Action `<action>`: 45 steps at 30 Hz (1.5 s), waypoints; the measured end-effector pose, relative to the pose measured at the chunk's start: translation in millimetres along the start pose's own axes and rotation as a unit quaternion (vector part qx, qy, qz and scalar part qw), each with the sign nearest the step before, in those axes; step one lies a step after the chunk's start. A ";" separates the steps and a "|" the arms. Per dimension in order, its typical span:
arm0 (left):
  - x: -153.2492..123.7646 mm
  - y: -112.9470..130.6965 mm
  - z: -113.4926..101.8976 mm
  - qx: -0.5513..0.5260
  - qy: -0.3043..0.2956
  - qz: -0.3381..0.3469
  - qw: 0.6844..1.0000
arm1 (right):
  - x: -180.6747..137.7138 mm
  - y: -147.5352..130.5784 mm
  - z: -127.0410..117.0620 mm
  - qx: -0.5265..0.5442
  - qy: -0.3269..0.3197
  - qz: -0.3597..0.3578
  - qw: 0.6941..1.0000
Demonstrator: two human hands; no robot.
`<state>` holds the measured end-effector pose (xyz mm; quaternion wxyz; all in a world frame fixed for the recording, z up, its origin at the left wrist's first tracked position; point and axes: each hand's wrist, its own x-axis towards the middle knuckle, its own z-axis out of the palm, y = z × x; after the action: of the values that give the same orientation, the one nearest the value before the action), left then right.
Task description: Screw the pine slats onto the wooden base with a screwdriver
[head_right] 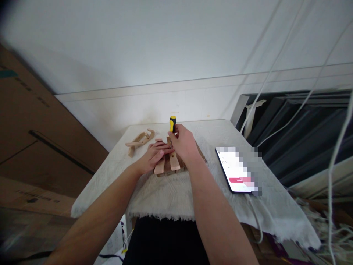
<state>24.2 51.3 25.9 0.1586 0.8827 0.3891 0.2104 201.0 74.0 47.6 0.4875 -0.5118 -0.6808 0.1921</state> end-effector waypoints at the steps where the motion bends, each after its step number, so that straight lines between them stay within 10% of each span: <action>1: 0.5 -0.6 0.7 -0.002 0.001 0.011 1.000 | 0.1 0.1 0.0 0.003 0.000 -0.001 1.000; 45: 4.5 -2.0 1.4 -0.009 -0.022 0.013 1.000 | -2.4 -3.6 5.3 0.053 0.002 0.015 0.999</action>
<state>26.4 55.9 24.9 0.1723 0.8907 0.3722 0.1962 194.6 71.7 46.9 0.5124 -0.4959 -0.6610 0.2337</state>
